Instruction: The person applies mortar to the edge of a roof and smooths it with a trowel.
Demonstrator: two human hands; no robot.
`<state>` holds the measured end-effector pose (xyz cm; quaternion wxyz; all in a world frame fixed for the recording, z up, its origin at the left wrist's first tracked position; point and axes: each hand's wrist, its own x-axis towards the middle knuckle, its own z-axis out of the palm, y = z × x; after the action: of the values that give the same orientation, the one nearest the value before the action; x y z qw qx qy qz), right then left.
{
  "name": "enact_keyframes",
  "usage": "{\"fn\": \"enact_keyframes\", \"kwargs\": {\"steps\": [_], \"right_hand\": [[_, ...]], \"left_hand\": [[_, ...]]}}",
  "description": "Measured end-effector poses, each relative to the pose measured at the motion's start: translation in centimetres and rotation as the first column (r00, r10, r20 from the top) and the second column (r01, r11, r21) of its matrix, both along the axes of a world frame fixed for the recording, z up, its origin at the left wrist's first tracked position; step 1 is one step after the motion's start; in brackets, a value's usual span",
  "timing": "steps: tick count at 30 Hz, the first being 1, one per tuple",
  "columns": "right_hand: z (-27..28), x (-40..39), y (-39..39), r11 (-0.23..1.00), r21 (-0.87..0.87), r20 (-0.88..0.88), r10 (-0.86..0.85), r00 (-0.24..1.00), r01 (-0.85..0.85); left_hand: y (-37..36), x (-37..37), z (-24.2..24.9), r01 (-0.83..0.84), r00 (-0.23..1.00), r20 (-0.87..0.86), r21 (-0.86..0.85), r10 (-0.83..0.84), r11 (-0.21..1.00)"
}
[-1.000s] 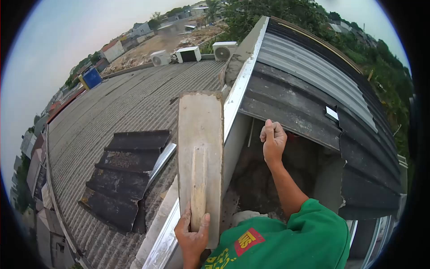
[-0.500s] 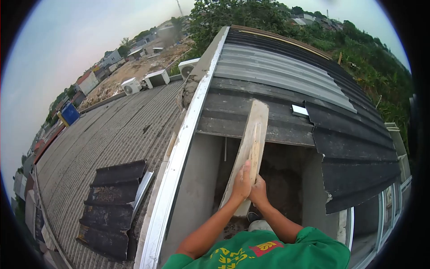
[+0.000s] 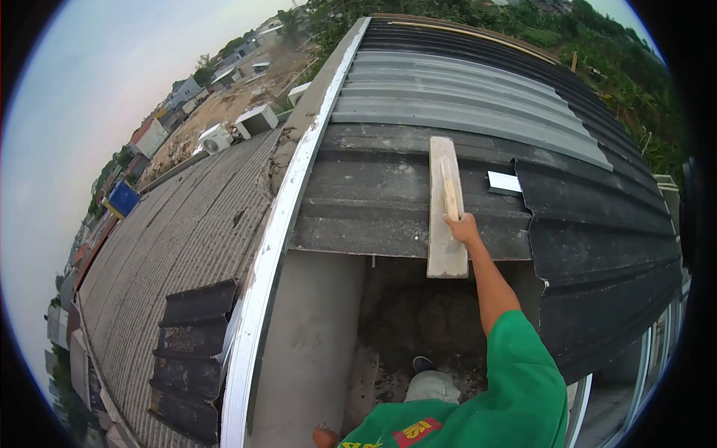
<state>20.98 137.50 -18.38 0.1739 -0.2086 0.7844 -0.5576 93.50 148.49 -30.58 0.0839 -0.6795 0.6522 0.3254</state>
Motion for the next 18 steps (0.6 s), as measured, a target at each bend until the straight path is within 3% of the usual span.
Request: {"fn": "enact_keyframes", "kwargs": {"steps": [2, 4, 5, 6, 8, 10, 11, 12, 14, 15, 16, 18], "right_hand": [[-2.1, -2.9, -2.2, 1.0, -0.002, -0.038, 0.02, 0.999, -0.02], [-1.3, -4.1, -3.1, 0.999, 0.025, 0.073, 0.033, 0.997, -0.035], [-0.6, -4.4, -3.3, 0.996, 0.067, 0.11, 0.055, 0.992, -0.063], [-1.9, -5.6, -4.3, 0.992, 0.119, 0.015, 0.045, 0.999, -0.047], [0.4, -5.2, -4.0, 0.987, 0.151, 0.07, 0.036, 0.997, -0.046], [1.3, -3.5, -2.7, 0.978, 0.21, 0.09, -0.01, 0.996, -0.009], [1.5, -1.4, -1.3, 0.977, 0.159, -0.159, -0.119, 0.98, 0.145], [1.3, 0.6, 0.8, 0.958, 0.076, -0.401, -0.226, 0.888, 0.278], [0.3, 7.3, 7.0, 0.957, -0.14, -0.321, -0.287, 0.902, 0.254], [-0.8, 11.8, 10.2, 0.942, -0.203, -0.221, -0.308, 0.925, 0.266], [-4.5, 15.9, 13.6, 0.959, -0.153, -0.137, -0.259, 0.956, 0.238], [-10.5, 24.7, 21.3, 0.947, 0.318, -0.052, -0.02, 0.998, 0.035]], "left_hand": [[2.4, 3.4, -1.7, -0.042, 0.998, 0.045, -0.072, 0.046, 0.996], [6.2, 9.1, -1.3, -0.054, 0.987, 0.143, -0.101, 0.068, 0.993], [7.6, 10.4, -0.8, -0.214, 0.974, 0.066, -0.065, 0.218, 0.975], [7.0, 10.1, -1.6, -0.362, 0.932, -0.028, -0.038, 0.361, 0.931], [6.6, 10.7, -3.1, -0.396, 0.914, -0.078, 0.035, 0.397, 0.918], [5.3, 8.8, -3.0, -0.382, 0.886, -0.188, 0.224, 0.424, 0.897], [4.4, 7.8, -3.1, -0.298, 0.906, -0.208, 0.301, 0.368, 0.906], [3.2, 7.0, -3.5, -0.208, 0.92, -0.238, 0.376, 0.311, 0.903], [1.3, 5.6, -6.5, -0.108, 0.894, -0.343, 0.462, 0.289, 0.88], [0.4, 4.1, -6.2, -0.007, 0.922, -0.344, 0.448, 0.18, 0.894], [-1.2, 0.8, -3.7, 0.059, 0.93, -0.353, 0.408, 0.098, 0.911], [-3.2, -3.4, 0.3, 0.005, 0.905, -0.392, 0.399, 0.166, 0.917]]}}
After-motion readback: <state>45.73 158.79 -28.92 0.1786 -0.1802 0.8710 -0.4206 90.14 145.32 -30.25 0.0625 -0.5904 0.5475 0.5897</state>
